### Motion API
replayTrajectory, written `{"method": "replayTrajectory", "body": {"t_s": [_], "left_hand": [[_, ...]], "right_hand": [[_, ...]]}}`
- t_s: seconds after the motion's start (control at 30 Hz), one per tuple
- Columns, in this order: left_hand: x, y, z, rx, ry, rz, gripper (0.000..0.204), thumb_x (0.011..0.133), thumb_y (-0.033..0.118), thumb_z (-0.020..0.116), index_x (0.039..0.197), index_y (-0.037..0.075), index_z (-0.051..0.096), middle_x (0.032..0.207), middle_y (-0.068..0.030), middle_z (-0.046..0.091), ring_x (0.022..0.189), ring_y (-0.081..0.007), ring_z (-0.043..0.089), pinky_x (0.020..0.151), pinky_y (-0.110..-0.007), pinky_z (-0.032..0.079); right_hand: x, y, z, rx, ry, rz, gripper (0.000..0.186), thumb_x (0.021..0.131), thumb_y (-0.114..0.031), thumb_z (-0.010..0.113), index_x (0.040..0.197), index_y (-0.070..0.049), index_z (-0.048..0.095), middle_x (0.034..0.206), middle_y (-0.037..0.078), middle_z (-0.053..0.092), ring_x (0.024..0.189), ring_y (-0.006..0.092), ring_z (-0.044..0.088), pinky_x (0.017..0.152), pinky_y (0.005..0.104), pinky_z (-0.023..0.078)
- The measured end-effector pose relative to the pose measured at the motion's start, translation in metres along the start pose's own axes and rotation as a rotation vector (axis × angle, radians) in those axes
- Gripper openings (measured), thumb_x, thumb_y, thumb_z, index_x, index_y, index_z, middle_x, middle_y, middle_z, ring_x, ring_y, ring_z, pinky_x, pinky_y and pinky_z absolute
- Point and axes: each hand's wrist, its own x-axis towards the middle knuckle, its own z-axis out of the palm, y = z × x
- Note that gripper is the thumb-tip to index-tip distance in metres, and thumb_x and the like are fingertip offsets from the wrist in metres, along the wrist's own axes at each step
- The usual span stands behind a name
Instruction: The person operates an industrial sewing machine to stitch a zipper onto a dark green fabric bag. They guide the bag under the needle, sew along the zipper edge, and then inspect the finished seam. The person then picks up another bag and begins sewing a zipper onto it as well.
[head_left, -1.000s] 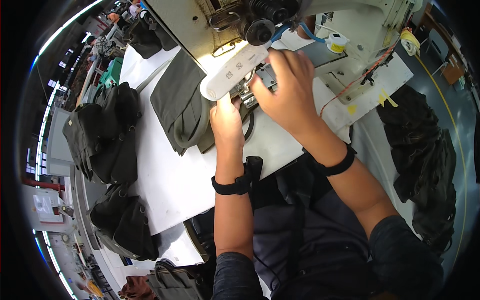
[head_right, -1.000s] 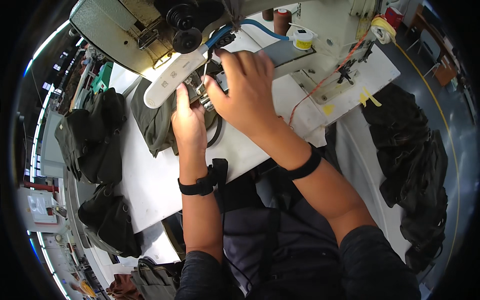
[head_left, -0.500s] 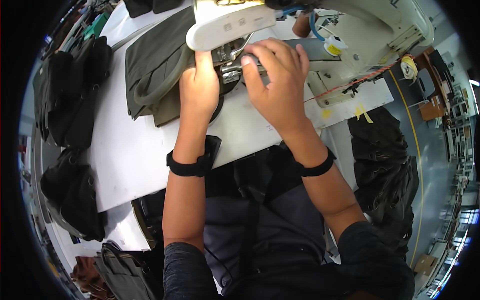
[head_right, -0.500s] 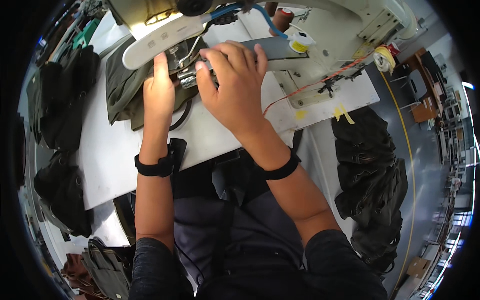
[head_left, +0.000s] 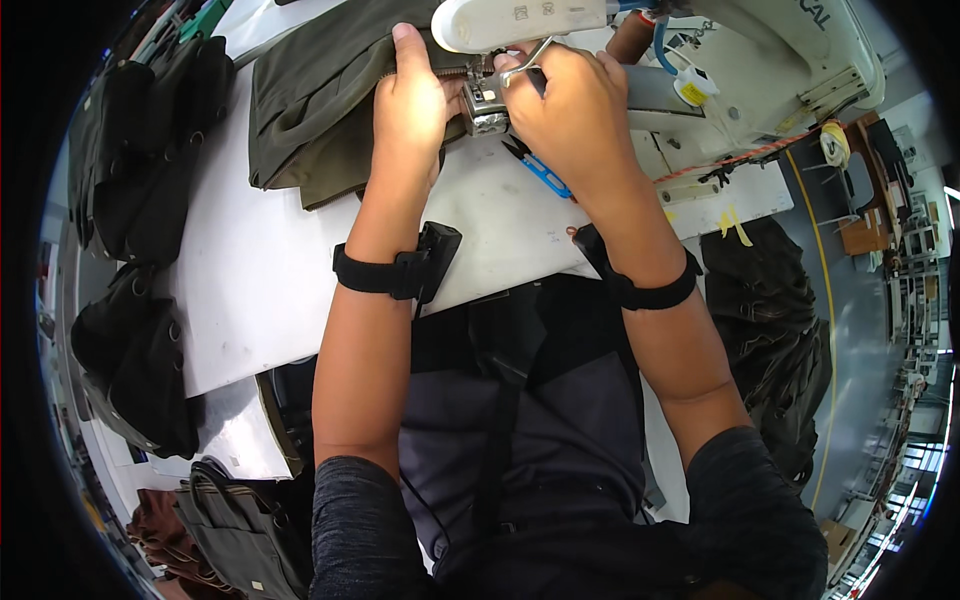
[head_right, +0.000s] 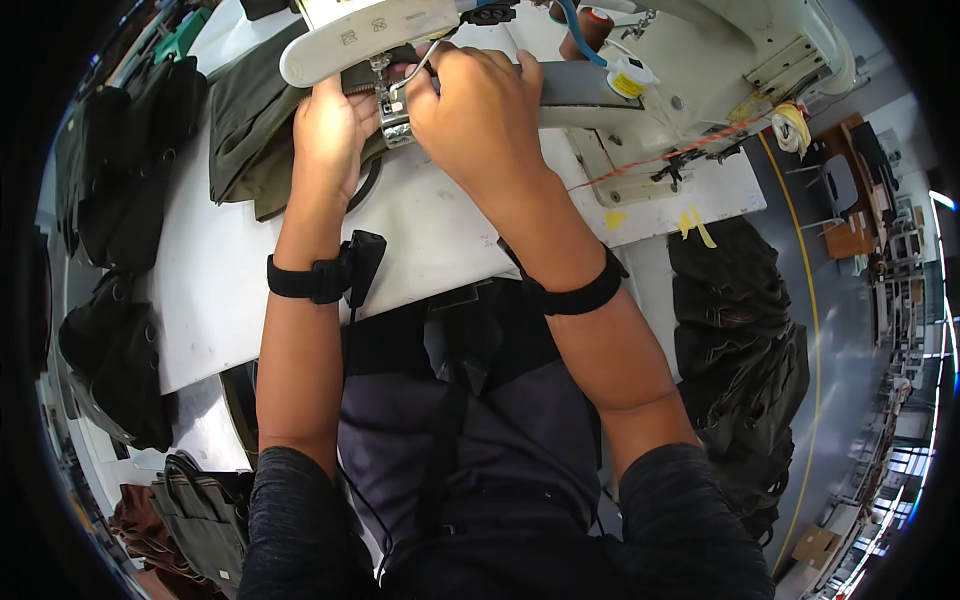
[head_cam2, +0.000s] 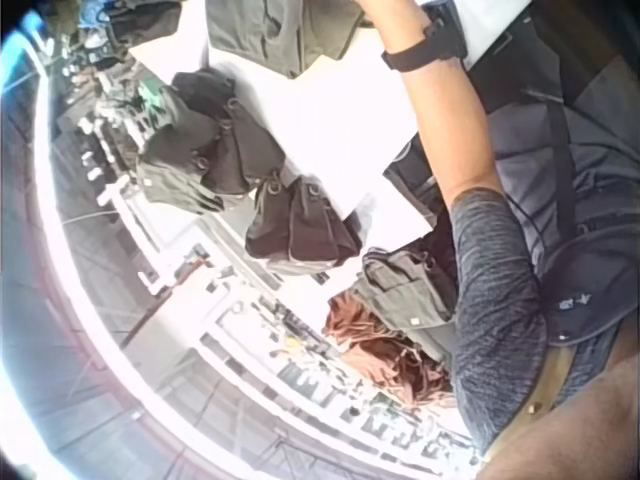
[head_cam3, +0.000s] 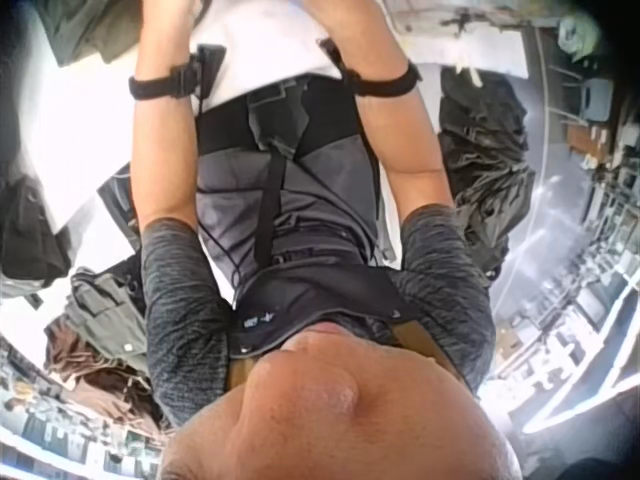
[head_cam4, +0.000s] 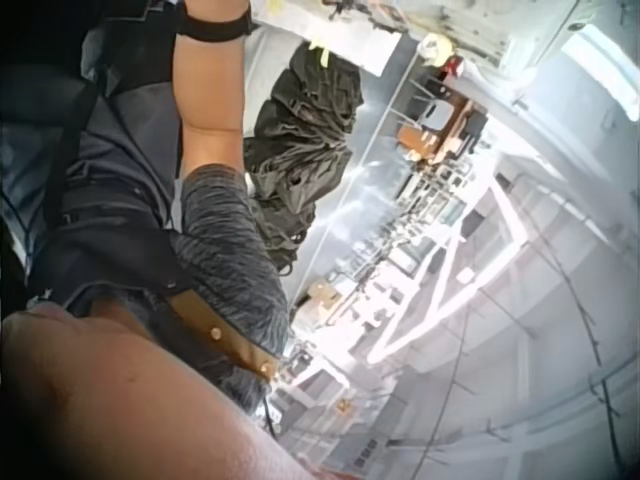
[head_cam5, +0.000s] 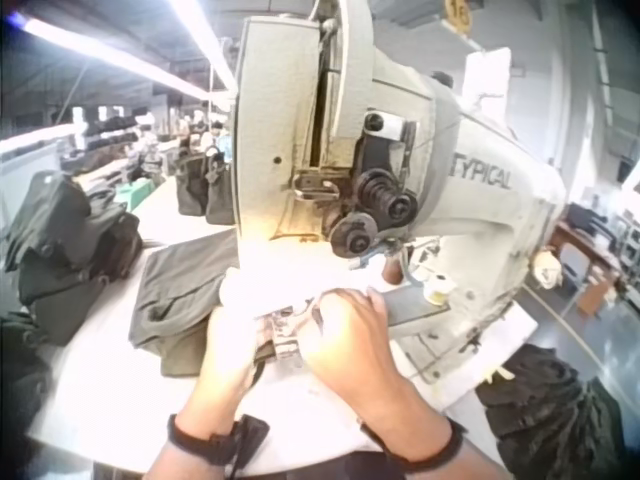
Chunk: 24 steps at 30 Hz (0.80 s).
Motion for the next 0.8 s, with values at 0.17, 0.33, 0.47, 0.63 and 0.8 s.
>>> {"method": "replayTrajectory", "body": {"t_s": [0.17, 0.33, 0.47, 0.63, 0.8], "left_hand": [[0.008, -0.002, 0.003, -0.078, -0.055, -0.002, 0.061, 0.109, 0.046, 0.033, 0.126, -0.009, 0.055, 0.116, -0.0201, 0.064, 0.105, -0.0270, 0.067, 0.094, -0.036, 0.053], [0.014, -0.002, -0.002, -0.282, -0.231, 0.120, 0.053, 0.110, 0.037, 0.031, 0.134, -0.007, 0.048, 0.130, -0.0214, 0.058, 0.115, -0.0282, 0.062, 0.101, -0.039, 0.050], [0.011, -0.004, -0.007, -0.346, -0.283, 0.150, 0.049, 0.111, 0.030, 0.030, 0.141, -0.006, 0.042, 0.141, -0.0224, 0.054, 0.123, -0.0292, 0.059, 0.107, -0.041, 0.047], [0.000, -0.002, -0.006, -0.353, -0.273, 0.123, 0.046, 0.111, 0.027, 0.029, 0.143, -0.005, 0.042, 0.142, -0.0193, 0.053, 0.127, -0.0295, 0.055, 0.110, -0.042, 0.044], [-0.011, 0.000, 0.002, -0.369, -0.279, 0.093, 0.049, 0.112, 0.033, 0.031, 0.144, -0.002, 0.042, 0.143, -0.0161, 0.053, 0.130, -0.0271, 0.052, 0.112, -0.041, 0.040]], "right_hand": [[0.003, 0.001, 0.009, 0.000, 0.095, -0.079, 0.027, 0.088, -0.024, 0.063, 0.102, -0.003, 0.072, 0.091, 0.017, 0.072, 0.094, 0.0368, 0.066, 0.104, 0.0609, 0.035], [0.005, 0.000, 0.006, 0.006, 0.099, -0.037, 0.022, 0.089, -0.022, 0.060, 0.094, -0.003, 0.070, 0.089, 0.019, 0.072, 0.091, 0.0387, 0.067, 0.101, 0.0599, 0.039], [0.006, 0.005, 0.006, -0.044, 0.121, -0.037, 0.018, 0.089, -0.019, 0.059, 0.087, -0.004, 0.068, 0.080, 0.018, 0.071, 0.085, 0.0386, 0.067, 0.098, 0.0587, 0.042], [0.010, 0.016, 0.008, 0.071, 0.274, -0.185, 0.018, 0.086, -0.016, 0.062, 0.078, -0.002, 0.069, 0.073, 0.018, 0.069, 0.074, 0.0392, 0.067, 0.083, 0.0534, 0.047], [0.016, 0.009, 0.008, 0.011, 0.330, -0.041, 0.021, 0.084, -0.016, 0.063, 0.071, 0.000, 0.068, 0.071, 0.019, 0.068, 0.074, 0.0388, 0.067, 0.084, 0.0534, 0.048]]}}
